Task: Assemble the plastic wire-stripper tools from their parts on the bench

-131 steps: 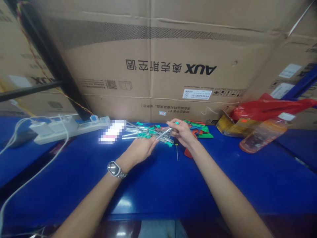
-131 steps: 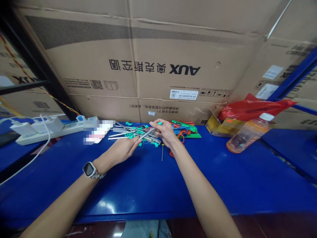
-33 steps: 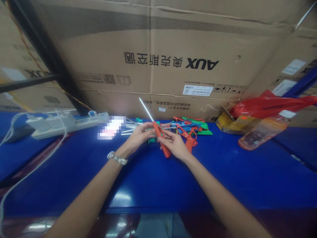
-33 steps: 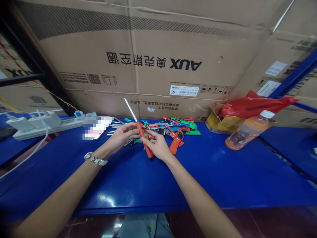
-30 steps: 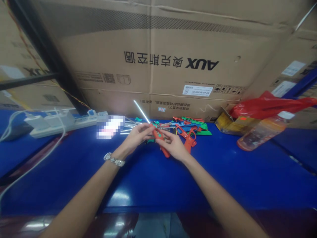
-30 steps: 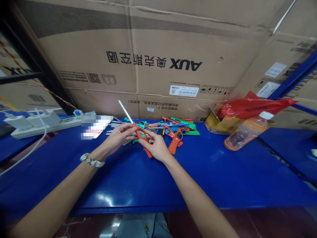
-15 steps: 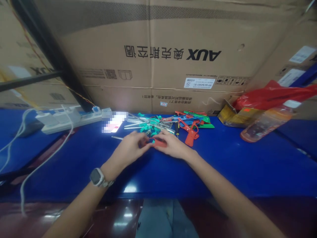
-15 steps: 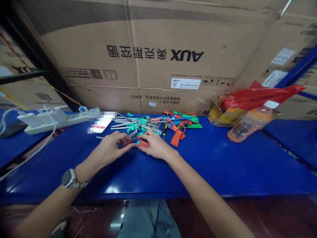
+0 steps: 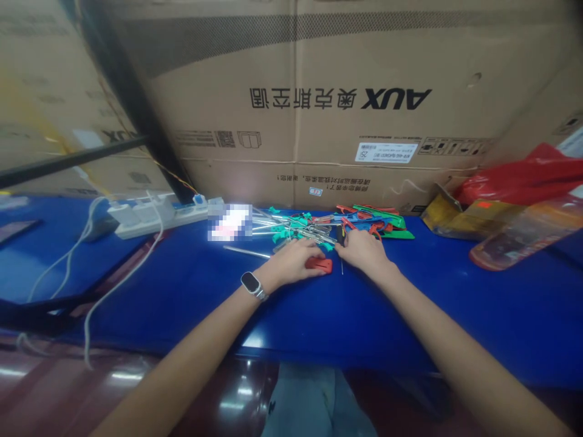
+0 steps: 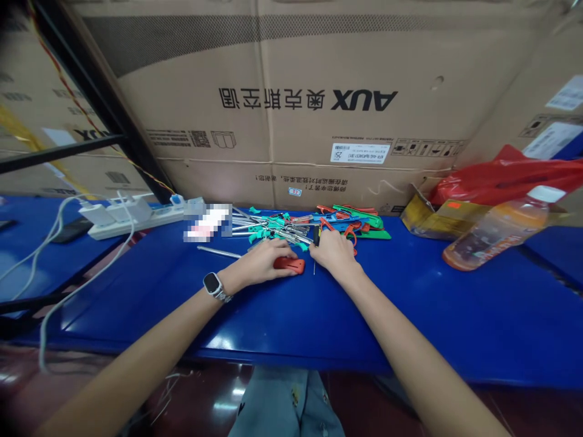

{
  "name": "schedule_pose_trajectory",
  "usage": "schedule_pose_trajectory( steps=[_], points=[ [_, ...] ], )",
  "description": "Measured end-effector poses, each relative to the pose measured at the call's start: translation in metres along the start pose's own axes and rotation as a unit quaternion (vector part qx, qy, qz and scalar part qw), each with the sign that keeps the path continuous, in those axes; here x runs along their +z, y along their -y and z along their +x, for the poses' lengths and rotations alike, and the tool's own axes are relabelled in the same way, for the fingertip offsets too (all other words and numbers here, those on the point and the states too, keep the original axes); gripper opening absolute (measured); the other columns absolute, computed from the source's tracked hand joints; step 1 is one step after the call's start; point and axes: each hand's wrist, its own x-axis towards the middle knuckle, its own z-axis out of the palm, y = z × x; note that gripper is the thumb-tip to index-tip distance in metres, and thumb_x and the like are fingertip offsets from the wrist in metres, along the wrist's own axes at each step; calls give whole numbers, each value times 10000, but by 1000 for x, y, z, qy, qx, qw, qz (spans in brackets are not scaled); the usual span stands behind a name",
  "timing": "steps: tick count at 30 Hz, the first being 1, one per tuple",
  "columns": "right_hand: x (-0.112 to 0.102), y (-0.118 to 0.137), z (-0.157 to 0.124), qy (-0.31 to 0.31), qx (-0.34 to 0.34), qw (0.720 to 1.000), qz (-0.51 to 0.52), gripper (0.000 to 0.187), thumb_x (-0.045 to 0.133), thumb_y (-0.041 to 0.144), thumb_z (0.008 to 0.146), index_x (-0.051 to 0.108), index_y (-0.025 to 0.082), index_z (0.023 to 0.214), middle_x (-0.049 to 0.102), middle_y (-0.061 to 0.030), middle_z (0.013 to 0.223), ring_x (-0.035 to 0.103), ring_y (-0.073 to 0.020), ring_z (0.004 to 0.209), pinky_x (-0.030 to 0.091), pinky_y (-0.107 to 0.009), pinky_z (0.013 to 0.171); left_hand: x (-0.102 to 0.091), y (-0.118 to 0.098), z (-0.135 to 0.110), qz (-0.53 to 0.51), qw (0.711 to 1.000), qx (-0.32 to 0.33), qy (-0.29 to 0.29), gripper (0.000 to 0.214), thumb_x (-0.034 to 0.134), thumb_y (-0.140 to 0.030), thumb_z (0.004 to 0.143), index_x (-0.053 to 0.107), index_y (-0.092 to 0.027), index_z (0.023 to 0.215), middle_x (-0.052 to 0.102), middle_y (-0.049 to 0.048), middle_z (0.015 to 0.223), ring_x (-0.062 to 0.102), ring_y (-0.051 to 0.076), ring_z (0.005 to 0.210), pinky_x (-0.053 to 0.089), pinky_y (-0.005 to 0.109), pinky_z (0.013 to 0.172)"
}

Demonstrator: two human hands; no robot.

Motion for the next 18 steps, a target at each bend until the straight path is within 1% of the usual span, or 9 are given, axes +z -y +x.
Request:
schedule_pose_trajectory(
  steps=[2,4,7,9,12,14,15,16,18],
  points=[
    [-1,4,3,6,6,1000,6,225,634,380,786,657,178,689,691,-182,808,681,-332,832,477,-404,698,2,3,-4,-3,1000,-8,-9,337,624,-465,910,688,-197,1105,640,83,1049,590,266,1000,430,377,863],
    [-4,5,3,-9,14,999,33,262,618,402,777,620,189,625,670,-156,718,672,-324,787,465,-390,671,2,5,-8,3,1000,-19,-15,343,630,-466,906,683,-191,1105,632,89,1058,585,270,1006,430,388,885],
    [-7,5,1,-58,11,987,147,268,617,404,741,536,217,568,598,-65,566,617,-243,633,419,-324,589,3,7,-11,-2,999,-24,-22,343,638,-468,900,671,-189,1097,627,91,1066,578,272,1018,429,393,908],
    [-7,8,-1,-88,-15,958,272,240,612,395,727,506,223,596,552,-10,524,548,-178,534,379,-283,536,4,7,-11,-11,999,-28,-25,337,640,-459,901,652,-186,1098,625,94,1079,578,270,1017,432,389,905],
    [-2,16,-3,-92,-66,887,448,243,592,442,744,492,224,699,556,22,545,502,-133,476,368,-252,500,6,5,-11,-7,999,-32,-32,307,640,-422,909,616,-180,1096,622,104,1125,577,271,1023,427,394,906],
    [3,19,-3,-81,-83,849,515,287,597,487,752,483,225,774,598,18,583,528,-134,484,392,-246,508,6,3,-12,6,999,-32,-36,276,644,-387,911,597,-173,1078,620,108,1143,575,273,1025,420,398,905],
    [6,18,-2,-74,-83,842,527,306,603,502,754,478,226,798,614,16,592,538,-137,485,403,-247,513,6,1,-13,12,999,-35,-38,264,646,-371,912,590,-170,1074,620,107,1145,576,272,1021,417,398,901],
    [9,17,-2,-67,-78,846,523,312,605,505,758,474,226,806,619,18,584,537,-138,477,405,-248,512,6,1,-13,17,998,-39,-39,259,644,-371,913,588,-172,1069,623,104,1136,578,271,1015,414,399,899],
    [13,11,-1,-51,-54,884,461,280,604,475,774,477,225,774,595,27,530,512,-137,447,394,-250,508,5,1,-14,17,998,-39,-41,253,625,-380,927,590,-185,1083,629,92,1131,583,263,1014,405,400,908]
  ],
)
